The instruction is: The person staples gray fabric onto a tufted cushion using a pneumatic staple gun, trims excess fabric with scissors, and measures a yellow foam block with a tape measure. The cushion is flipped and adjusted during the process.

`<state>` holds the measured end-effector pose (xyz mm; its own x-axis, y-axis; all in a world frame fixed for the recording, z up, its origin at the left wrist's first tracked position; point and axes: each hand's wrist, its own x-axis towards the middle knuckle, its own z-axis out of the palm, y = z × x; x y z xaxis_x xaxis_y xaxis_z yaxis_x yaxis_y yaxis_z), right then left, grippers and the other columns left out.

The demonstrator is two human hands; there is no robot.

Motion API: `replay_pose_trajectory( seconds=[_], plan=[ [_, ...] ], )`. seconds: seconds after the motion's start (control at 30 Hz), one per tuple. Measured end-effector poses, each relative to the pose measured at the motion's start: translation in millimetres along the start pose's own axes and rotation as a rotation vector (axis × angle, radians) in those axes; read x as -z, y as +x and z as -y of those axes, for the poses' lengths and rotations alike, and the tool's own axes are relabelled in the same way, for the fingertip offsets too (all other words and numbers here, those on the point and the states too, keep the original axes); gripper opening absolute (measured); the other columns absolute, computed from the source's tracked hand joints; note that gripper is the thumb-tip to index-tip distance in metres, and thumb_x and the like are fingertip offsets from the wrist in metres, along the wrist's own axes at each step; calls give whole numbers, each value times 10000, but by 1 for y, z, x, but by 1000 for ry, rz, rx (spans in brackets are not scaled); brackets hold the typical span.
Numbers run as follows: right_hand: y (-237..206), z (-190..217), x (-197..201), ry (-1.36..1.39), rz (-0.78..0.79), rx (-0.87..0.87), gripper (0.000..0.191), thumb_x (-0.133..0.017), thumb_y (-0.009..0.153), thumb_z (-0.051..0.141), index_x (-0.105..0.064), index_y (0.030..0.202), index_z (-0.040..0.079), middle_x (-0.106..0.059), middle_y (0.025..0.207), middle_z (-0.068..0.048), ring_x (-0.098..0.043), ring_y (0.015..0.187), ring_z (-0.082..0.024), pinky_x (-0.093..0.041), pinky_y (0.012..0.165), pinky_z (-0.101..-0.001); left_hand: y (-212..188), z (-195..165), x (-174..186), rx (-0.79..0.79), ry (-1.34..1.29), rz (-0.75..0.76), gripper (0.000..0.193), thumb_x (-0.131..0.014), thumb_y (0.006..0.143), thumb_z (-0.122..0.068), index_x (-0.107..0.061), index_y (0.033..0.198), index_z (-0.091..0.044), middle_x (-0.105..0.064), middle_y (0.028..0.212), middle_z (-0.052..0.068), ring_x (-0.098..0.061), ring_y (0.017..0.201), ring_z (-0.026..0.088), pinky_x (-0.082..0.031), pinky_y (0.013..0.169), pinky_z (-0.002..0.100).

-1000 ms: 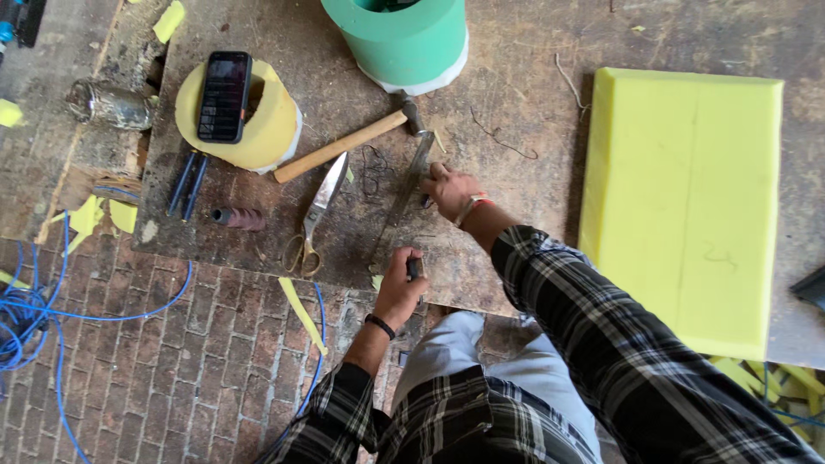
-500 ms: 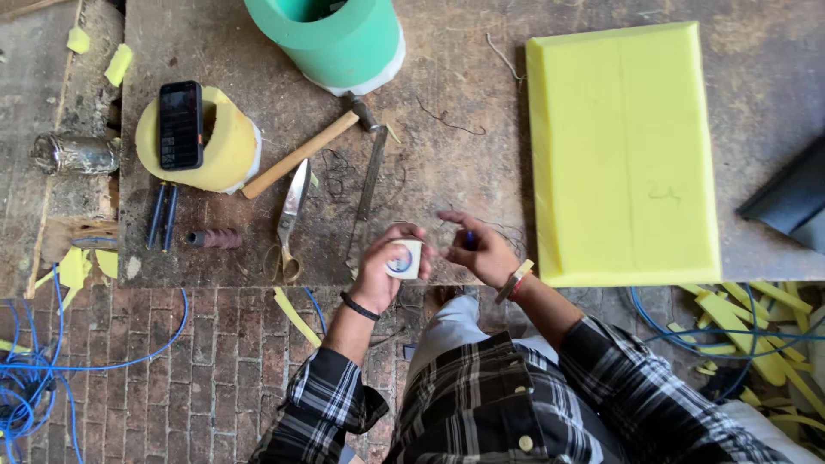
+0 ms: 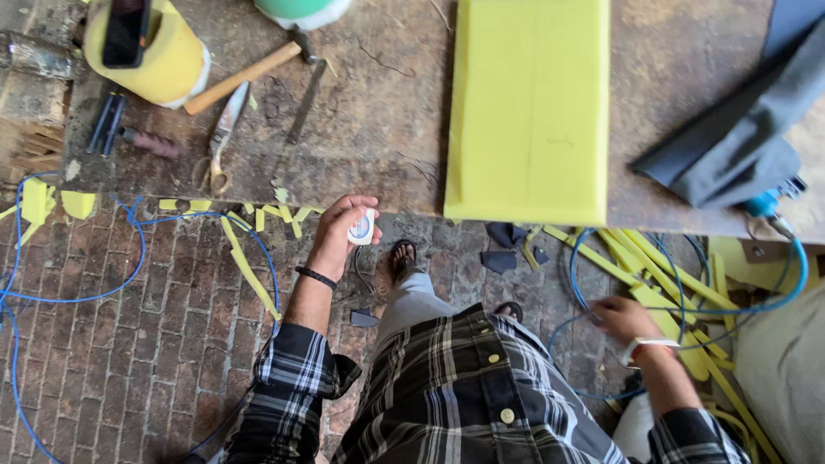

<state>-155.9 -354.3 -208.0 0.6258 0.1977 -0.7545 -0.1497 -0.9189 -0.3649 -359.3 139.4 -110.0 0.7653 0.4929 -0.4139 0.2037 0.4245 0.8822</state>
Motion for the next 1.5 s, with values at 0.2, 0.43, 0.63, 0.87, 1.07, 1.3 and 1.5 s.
replay_pose_trajectory(
  seconds=[0.2, 0.43, 0.63, 0.87, 1.07, 1.3, 1.5],
  plan=[
    [-26, -44, 35, -101, -391, 64, 725, -800, 801, 388, -602, 1437, 103, -714, 1227, -231, -702, 1083, -369, -547, 932, -441, 2, 38, -56, -4, 57, 100, 360, -511, 987, -219, -653, 1237, -2, -701, 1025, 158, -694, 732, 193, -586, 621, 320],
    [-41, 141, -30, 742, 271, 613, 586, -716, 871, 230, -511, 1413, 144, -726, 1245, 37, -680, 825, -62, -507, 575, -203, -17, 38, -114, 12, -125, 603, 451, -478, 965, -218, -567, 1352, -3, -703, 1167, 203, -719, 830, 214, -616, 687, 331],
    [-36, 195, -51, 664, 251, 555, 318, -731, 947, 263, -758, 1140, 11, -765, 920, -112, -701, 732, -104, -489, 541, -250, -19, 26, -113, -32, 161, 479, 467, -565, 907, -187, -517, 1333, -2, -581, 1184, 166, -687, 801, 219, -586, 649, 319],
    [-24, 195, -68, 558, 344, 623, 421, -771, 872, 276, -719, 1248, 96, -746, 932, -31, -580, 648, -100, -485, 544, -242, 5, 54, -81, -59, 503, 575, 698, -637, 816, -301, -332, 1403, -80, -470, 1143, 136, -666, 855, 268, -636, 702, 399],
    [-16, 220, -88, 376, 155, 886, 698, -917, 761, 342, -617, 1307, 27, -700, 1086, -72, -668, 882, -138, -574, 697, -275, 42, 99, -93, -362, 712, 383, 633, -390, 1118, -609, -327, 1432, -62, -404, 1401, 230, -556, 1239, 308, -540, 956, 402],
    [-15, 205, -74, 927, 94, 412, 570, -829, 770, 346, -659, 1215, 32, -740, 1010, -60, -686, 793, -149, -560, 610, -311, 108, 50, -76, -106, 1142, 62, 343, -596, 974, -374, -698, 1244, -187, -744, 1150, 8, -723, 899, 186, -615, 776, 381],
    [-20, 199, -75, 1101, 96, 332, 479, -788, 833, 328, -642, 1209, 70, -705, 927, -23, -624, 708, -111, -483, 584, -290, 150, 25, -59, -485, 1384, 222, 221, -712, 914, -256, -762, 1102, -152, -723, 1103, 79, -716, 916, 296, -586, 843, 427]
  ],
)
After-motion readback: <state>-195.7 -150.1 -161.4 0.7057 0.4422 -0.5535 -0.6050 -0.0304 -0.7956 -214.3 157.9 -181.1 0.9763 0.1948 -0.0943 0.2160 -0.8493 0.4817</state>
